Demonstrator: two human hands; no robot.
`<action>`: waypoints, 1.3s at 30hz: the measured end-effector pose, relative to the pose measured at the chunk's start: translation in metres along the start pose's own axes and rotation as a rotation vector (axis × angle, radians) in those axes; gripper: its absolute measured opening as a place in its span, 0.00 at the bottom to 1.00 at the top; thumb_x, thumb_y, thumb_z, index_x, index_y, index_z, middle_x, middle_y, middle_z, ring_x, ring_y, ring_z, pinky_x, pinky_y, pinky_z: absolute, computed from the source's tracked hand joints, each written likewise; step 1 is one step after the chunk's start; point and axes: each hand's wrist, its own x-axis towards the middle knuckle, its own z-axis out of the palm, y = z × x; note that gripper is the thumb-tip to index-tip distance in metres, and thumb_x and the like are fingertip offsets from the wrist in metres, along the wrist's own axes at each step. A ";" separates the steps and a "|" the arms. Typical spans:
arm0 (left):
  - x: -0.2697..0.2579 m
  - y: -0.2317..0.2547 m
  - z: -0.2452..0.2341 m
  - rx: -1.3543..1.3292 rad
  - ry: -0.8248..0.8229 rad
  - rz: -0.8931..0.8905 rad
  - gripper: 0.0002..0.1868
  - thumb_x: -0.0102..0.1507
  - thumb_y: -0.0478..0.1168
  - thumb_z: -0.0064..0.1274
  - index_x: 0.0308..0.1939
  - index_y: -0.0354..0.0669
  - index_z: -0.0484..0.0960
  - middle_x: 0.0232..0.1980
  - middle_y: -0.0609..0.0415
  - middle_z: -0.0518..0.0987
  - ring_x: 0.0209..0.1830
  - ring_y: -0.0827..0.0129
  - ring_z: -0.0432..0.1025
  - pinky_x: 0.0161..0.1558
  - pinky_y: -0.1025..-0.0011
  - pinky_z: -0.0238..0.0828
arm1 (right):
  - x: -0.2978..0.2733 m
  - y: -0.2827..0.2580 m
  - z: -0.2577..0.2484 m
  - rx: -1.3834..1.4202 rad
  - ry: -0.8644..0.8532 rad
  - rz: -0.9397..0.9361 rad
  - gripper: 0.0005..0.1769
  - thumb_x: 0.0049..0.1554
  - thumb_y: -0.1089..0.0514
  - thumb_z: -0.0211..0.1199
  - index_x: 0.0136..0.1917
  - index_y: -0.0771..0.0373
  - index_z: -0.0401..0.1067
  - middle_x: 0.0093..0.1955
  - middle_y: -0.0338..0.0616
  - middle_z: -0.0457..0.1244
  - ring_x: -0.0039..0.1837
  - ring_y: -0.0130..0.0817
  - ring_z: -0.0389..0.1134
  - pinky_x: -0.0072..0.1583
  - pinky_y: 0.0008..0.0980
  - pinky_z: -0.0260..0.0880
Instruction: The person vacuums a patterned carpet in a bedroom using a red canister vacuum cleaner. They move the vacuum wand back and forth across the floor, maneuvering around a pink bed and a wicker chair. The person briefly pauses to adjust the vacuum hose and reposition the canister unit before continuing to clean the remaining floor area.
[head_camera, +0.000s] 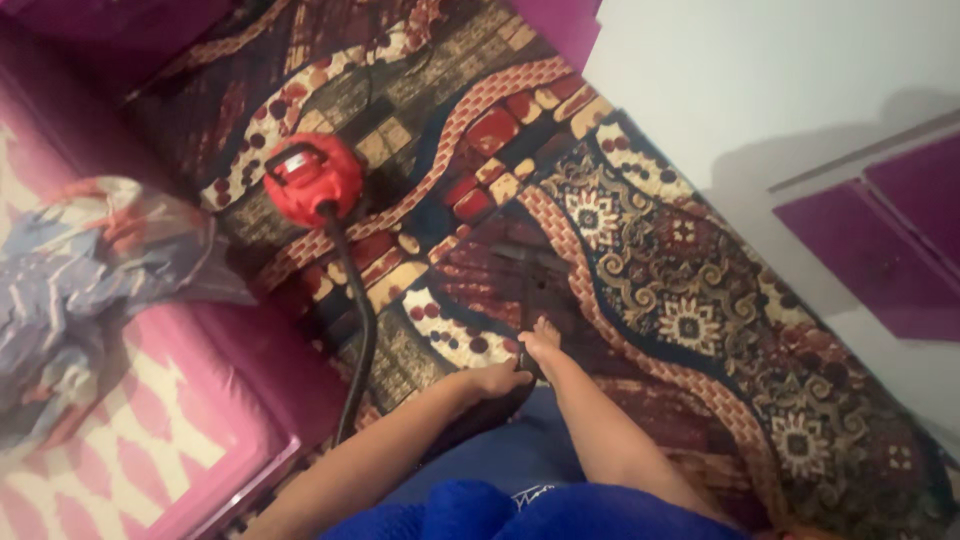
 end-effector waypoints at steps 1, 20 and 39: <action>-0.006 -0.010 0.006 -0.013 0.010 -0.004 0.37 0.65 0.55 0.46 0.73 0.36 0.63 0.64 0.35 0.76 0.62 0.48 0.72 0.64 0.59 0.66 | -0.006 0.003 0.011 -0.269 0.103 -0.172 0.39 0.53 0.41 0.66 0.68 0.70 0.67 0.74 0.59 0.59 0.74 0.49 0.61 0.73 0.42 0.63; -0.066 0.033 0.043 -0.166 0.189 0.030 0.56 0.56 0.53 0.63 0.79 0.39 0.45 0.71 0.34 0.64 0.69 0.45 0.63 0.64 0.58 0.65 | -0.081 0.013 -0.019 0.820 -0.306 0.261 0.33 0.58 0.51 0.60 0.75 0.58 0.65 0.53 0.41 0.69 0.50 0.35 0.71 0.52 0.37 0.72; -0.097 0.073 -0.022 -0.486 0.143 0.062 0.37 0.64 0.52 0.52 0.75 0.50 0.61 0.43 0.48 0.81 0.34 0.62 0.76 0.39 0.61 0.75 | 0.041 -0.036 -0.048 0.839 -0.324 0.214 0.47 0.59 0.54 0.57 0.86 0.52 0.39 0.41 0.59 0.66 0.33 0.43 0.67 0.36 0.44 0.70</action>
